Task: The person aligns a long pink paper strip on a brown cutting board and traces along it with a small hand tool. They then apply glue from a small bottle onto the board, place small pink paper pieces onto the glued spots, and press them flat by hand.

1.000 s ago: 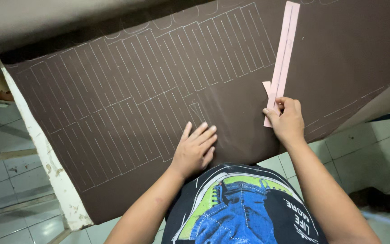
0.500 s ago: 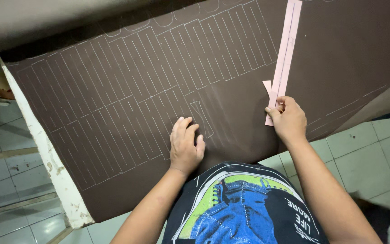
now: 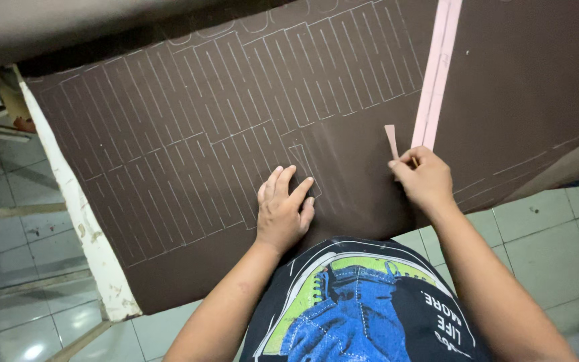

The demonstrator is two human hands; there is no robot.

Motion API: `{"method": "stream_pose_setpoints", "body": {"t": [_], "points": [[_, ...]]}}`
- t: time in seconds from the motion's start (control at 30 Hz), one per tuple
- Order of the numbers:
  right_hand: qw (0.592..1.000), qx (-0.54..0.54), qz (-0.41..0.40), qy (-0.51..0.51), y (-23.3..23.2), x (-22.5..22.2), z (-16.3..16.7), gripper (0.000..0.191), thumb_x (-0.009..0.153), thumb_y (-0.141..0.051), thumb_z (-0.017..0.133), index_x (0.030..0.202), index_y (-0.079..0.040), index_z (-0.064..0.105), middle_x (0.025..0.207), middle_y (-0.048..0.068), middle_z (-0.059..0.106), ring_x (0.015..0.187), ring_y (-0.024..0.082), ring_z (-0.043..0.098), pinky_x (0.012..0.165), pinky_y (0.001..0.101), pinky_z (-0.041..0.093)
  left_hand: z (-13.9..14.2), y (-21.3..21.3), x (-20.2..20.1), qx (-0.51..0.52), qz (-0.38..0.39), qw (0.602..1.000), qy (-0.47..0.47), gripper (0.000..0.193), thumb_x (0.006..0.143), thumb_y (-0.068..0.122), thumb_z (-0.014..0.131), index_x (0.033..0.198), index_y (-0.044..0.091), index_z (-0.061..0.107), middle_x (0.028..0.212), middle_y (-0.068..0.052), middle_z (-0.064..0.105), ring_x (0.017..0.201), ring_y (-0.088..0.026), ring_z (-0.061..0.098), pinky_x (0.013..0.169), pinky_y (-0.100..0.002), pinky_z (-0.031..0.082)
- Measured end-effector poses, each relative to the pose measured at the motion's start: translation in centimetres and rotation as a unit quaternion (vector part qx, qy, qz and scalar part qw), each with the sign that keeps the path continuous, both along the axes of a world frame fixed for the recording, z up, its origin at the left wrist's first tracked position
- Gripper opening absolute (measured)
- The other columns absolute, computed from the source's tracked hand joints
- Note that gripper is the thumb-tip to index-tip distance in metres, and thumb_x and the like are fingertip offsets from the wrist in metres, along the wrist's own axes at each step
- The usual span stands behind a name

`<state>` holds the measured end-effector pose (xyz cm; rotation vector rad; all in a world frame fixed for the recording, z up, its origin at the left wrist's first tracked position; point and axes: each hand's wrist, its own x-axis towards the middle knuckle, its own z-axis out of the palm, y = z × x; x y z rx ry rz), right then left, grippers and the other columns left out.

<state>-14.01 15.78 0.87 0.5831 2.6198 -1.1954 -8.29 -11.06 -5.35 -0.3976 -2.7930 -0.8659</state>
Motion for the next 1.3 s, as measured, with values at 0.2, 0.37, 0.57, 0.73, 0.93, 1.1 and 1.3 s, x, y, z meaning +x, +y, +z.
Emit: {"method": "stream_pose_setpoints", "body": {"t": [0.2, 0.37, 0.57, 0.73, 0.93, 1.1, 1.3], "points": [[0.981, -0.14, 0.119, -0.058, -2.9, -0.9, -0.7, 0.017, 0.09, -0.017, 0.072, 0.097, -0.002, 0.069, 0.08, 0.005, 0.075, 0.071, 0.011, 0.069, 0.067, 0.0262, 0.056, 0.2, 0.0, -0.3, 0.009, 0.009, 1.0, 0.002, 0.038, 0.081, 0.024, 0.076, 0.119, 0.018, 0.073, 0.14, -0.013, 0.054, 0.137, -0.036, 0.046, 0.112, -0.052, 0.035], [0.97, -0.142, 0.179, -0.085, -5.1, -1.8, -1.0, 0.016, 0.088, -0.015, 0.072, 0.096, -0.001, 0.069, 0.078, 0.005, 0.073, 0.068, 0.011, 0.069, 0.065, 0.0273, 0.055, 0.6, -0.2, -1.2, 0.023, 0.017, 1.0, -0.011, 0.029, 0.08, 0.024, 0.078, 0.109, 0.02, 0.076, 0.132, -0.009, 0.057, 0.131, -0.032, 0.05, 0.108, -0.05, 0.037], [0.967, -0.13, 0.204, -0.08, -6.6, -2.4, -1.5, 0.015, 0.088, -0.016, 0.073, 0.093, -0.002, 0.07, 0.075, 0.005, 0.073, 0.066, 0.011, 0.069, 0.064, 0.0274, 0.055, 0.7, -0.4, -1.2, 0.024, 0.015, 1.0, 0.008, 0.029, 0.08, 0.025, 0.078, 0.109, 0.021, 0.076, 0.13, -0.008, 0.057, 0.131, -0.033, 0.049, 0.108, -0.05, 0.037], [0.967, -0.11, 0.216, -0.073, -7.0, -2.4, -1.7, 0.017, 0.088, -0.02, 0.074, 0.093, -0.004, 0.071, 0.076, 0.006, 0.076, 0.067, 0.01, 0.07, 0.065, 0.0275, 0.056, 0.6, -0.3, -1.2, 0.022, 0.02, 1.0, 0.004, 0.029, 0.08, 0.025, 0.078, 0.109, 0.021, 0.076, 0.131, -0.008, 0.057, 0.132, -0.033, 0.049, 0.109, -0.05, 0.037], [0.97, -0.051, 0.236, -0.016, -6.8, -2.0, -2.0, 0.022, 0.087, -0.023, 0.076, 0.098, -0.004, 0.073, 0.085, 0.009, 0.076, 0.077, 0.014, 0.073, 0.072, 0.0297, 0.056, 0.7, -0.3, -1.2, 0.02, 0.016, 1.0, 0.006, 0.028, 0.081, 0.024, 0.077, 0.109, 0.02, 0.075, 0.131, -0.009, 0.057, 0.132, -0.033, 0.049, 0.109, -0.05, 0.037], [0.987, -0.046, 0.148, 0.053, -4.9, -1.8, -1.9, 0.03, 0.089, -0.023, 0.07, 0.113, -0.005, 0.069, 0.091, 0.012, 0.076, 0.083, 0.022, 0.074, 0.077, 0.0323, 0.057, 0.6, -0.3, -1.2, 0.015, 0.016, 1.0, 0.011, 0.029, 0.082, 0.025, 0.076, 0.111, 0.019, 0.074, 0.132, -0.009, 0.057, 0.132, -0.033, 0.05, 0.109, -0.05, 0.037], [0.991, 0.109, 0.046, 0.062, -0.5, -1.5, -0.6, 0.03, 0.093, -0.027, 0.071, 0.118, -0.01, 0.073, 0.093, 0.009, 0.074, 0.086, 0.021, 0.07, 0.08, 0.0358, 0.053, 0.6, 0.0, -1.0, 0.007, 0.022, 1.0, 0.019, 0.037, 0.083, 0.026, 0.074, 0.119, 0.016, 0.072, 0.131, -0.01, 0.058, 0.131, -0.033, 0.051, 0.11, -0.05, 0.037]]}}
